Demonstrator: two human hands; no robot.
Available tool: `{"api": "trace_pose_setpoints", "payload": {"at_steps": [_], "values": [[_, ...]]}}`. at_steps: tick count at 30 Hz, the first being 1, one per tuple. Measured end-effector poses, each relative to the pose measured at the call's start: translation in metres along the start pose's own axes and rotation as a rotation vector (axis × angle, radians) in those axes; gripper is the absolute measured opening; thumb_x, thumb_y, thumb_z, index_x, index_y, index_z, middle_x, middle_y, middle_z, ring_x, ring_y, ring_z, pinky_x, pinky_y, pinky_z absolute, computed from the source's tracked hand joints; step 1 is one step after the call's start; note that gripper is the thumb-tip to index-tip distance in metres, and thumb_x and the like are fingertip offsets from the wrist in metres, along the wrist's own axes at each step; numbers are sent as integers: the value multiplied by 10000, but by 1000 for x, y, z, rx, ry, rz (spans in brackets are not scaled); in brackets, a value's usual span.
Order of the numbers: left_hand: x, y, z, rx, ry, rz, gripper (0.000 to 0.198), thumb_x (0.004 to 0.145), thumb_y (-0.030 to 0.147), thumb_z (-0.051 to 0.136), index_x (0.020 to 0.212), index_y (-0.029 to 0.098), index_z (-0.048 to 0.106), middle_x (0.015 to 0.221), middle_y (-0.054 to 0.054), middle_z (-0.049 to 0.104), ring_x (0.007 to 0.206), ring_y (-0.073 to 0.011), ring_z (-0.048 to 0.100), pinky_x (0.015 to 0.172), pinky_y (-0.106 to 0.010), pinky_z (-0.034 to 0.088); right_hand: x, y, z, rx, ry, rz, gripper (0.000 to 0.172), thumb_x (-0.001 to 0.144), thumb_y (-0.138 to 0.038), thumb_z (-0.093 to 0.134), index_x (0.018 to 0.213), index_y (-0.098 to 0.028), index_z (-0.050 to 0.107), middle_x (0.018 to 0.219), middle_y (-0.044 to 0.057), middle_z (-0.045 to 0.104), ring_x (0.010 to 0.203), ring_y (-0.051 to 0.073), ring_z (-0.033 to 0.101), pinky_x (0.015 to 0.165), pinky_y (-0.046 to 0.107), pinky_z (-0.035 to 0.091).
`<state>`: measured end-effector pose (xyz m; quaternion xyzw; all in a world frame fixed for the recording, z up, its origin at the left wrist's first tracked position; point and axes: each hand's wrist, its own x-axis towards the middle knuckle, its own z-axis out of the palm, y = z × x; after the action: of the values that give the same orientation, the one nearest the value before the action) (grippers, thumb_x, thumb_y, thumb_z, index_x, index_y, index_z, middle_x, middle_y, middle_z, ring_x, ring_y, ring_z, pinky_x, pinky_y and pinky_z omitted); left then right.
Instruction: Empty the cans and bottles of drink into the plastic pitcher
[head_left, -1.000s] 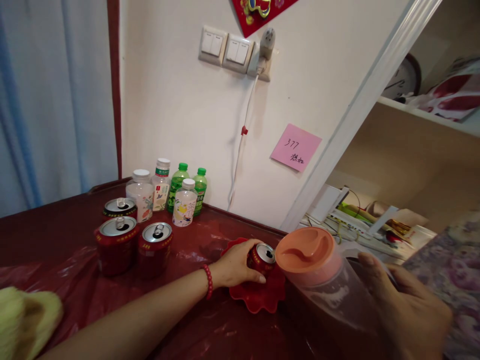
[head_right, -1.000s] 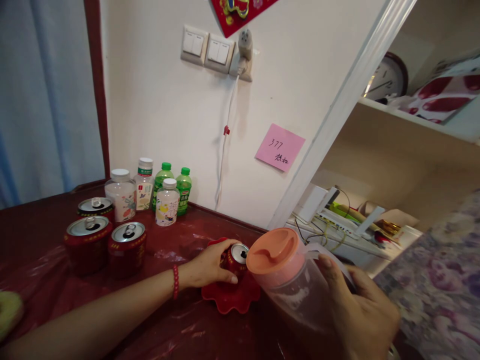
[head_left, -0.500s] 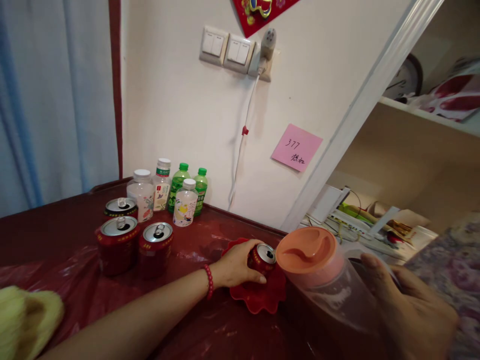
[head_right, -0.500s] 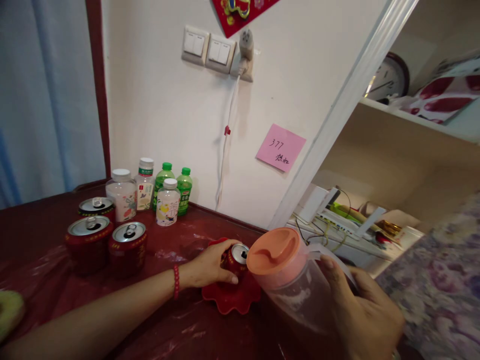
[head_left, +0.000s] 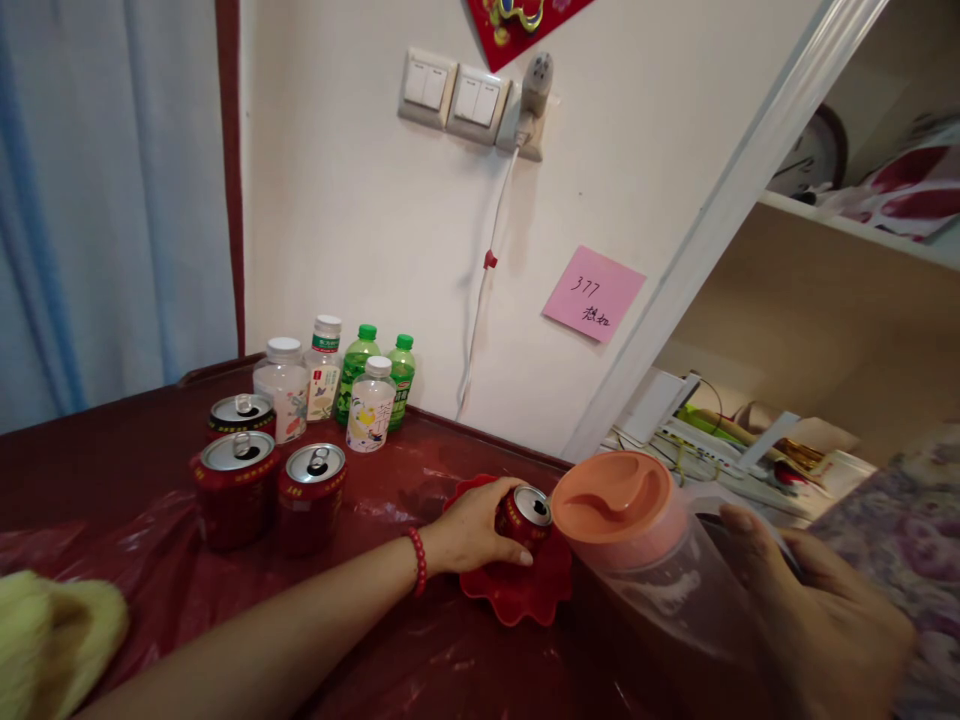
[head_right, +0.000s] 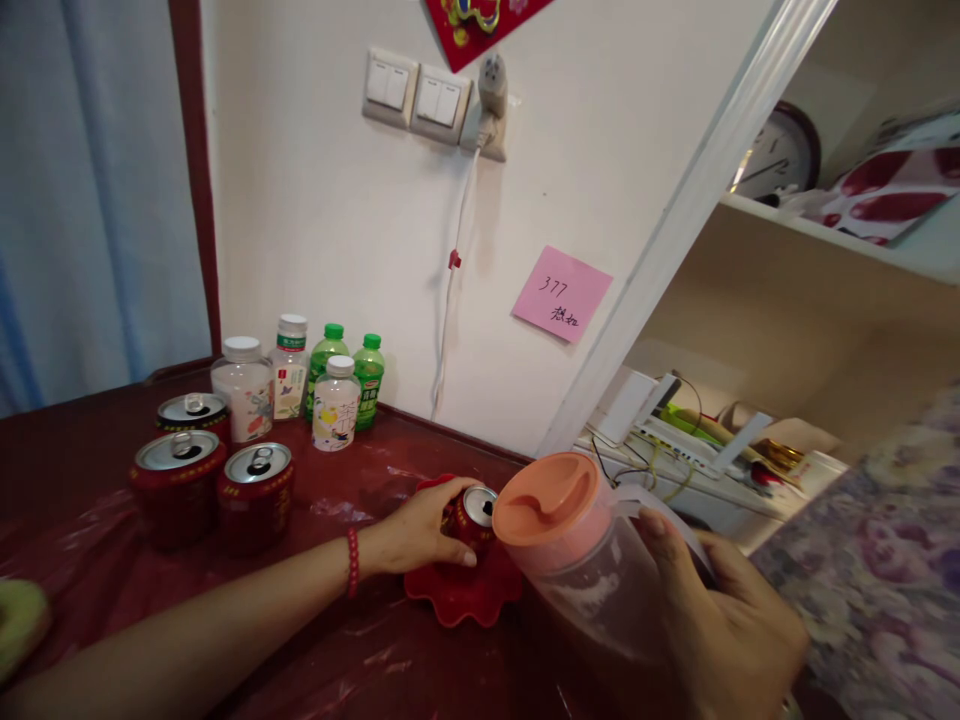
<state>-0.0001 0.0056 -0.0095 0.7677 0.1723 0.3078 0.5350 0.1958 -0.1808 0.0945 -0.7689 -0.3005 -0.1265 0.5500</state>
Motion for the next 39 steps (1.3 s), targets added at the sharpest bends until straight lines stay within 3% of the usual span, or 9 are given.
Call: {"api": "trace_pose_setpoints", "payload": {"at_steps": [22, 32, 39], "values": [[0, 1, 0, 31, 2, -7, 779, 561, 213, 923, 1266, 239, 594, 1252, -82, 682, 1157, -319, 620, 1013, -455, 467, 1, 0, -1, -46, -23, 10, 565, 779, -734, 629, 910, -191, 715, 645, -5, 545, 784, 252, 539, 598, 273, 414], [0, 3, -2, 56, 7, -8, 795, 547, 215, 931, 1267, 227, 594, 1274, -98, 676, 1184, -335, 610, 1031, -466, 461, 1, 1, 0, -24, -15, 44, 576, 767, -747, 668, 923, -195, 723, 835, 5, 662, 895, 283, 597, 697, 321, 403], [0, 4, -2, 59, 12, -14, 799, 538, 201, 933, 1264, 229, 602, 1263, -86, 685, 1169, -325, 620, 1021, -446, 466, -1, 0, 0, 8, -3, 46, 575, 750, -745, 699, 912, -194, 728, 790, 0, 651, 842, 273, 578, 678, 320, 395]]}}
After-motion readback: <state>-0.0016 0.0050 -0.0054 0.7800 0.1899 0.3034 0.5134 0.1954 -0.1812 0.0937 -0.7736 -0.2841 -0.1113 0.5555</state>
